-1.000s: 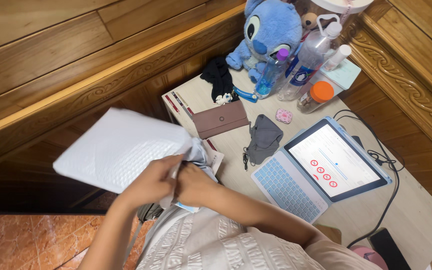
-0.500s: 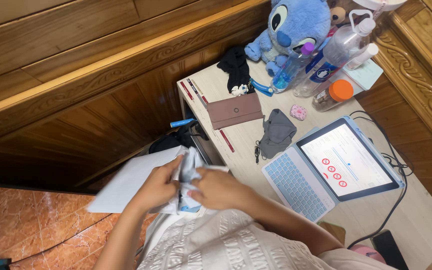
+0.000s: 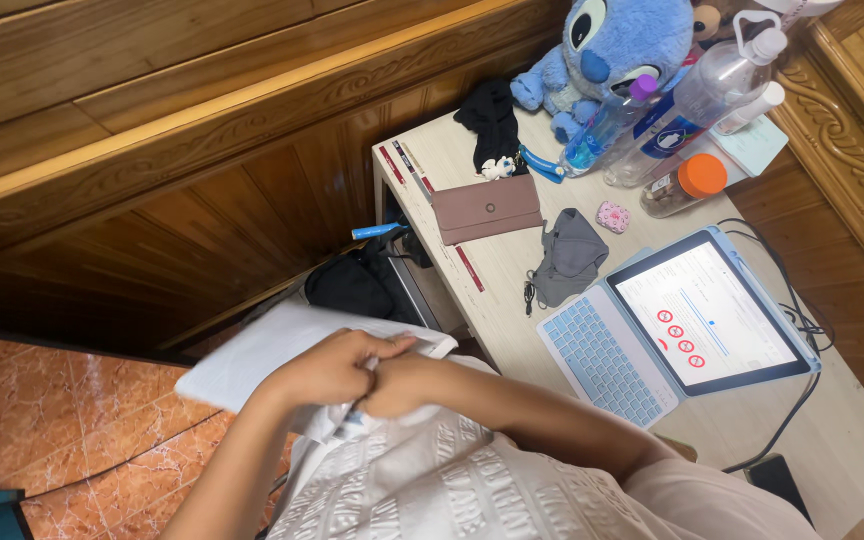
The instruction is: The person unpacks a white padded mailer and a clear plastic bag, then places the plastic bag on a desk. They open a black bag, remove a yellow envelope and a blue card, and place them on the desk. The person then rummages through the black bag and removes a small wrapped item.
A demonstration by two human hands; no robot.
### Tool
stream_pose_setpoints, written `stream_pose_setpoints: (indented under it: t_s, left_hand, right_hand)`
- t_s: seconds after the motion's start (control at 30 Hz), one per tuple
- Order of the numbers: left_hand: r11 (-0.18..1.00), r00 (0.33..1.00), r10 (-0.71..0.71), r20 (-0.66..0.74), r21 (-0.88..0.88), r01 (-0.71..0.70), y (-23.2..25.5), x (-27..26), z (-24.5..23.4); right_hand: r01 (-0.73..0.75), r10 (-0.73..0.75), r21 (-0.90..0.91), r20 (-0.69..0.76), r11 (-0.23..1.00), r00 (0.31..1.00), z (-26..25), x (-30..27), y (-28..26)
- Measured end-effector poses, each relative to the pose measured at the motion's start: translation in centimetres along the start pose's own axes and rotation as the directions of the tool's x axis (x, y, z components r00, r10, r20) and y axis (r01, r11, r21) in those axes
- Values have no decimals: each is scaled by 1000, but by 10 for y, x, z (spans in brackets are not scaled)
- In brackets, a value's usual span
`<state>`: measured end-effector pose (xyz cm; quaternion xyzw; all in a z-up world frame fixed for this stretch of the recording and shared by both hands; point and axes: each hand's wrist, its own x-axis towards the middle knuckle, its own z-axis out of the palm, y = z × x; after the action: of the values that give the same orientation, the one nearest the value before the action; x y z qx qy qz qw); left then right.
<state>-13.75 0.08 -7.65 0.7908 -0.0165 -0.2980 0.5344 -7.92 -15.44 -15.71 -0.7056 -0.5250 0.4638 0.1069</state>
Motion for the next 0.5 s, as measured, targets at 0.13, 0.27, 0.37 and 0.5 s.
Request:
stream_pose_setpoints:
  t_s: [0.13,0.27,0.37,0.5]
  left_hand:
    - [999,994,-39,-102,-14,38,10,-17,-7]
    - [980,935,-147,-324,-176,93,-6,-36,-34]
    - [871,938,-158,-308,-491,-14,-17,-49,-43]
    - [835,917,-85,-389,-530,-148,-12,-43,-25]
  right_hand:
    - [-26,23,42,73,999,997,-11,12,-2]
    - [534,-496,80,-274,842,824,-48,-50,-14]
    - [595,-634,-236,-403,769,660,-73,-80,-20]
    - [432,-533,-313,-521,846,666,-70,-66,-15]
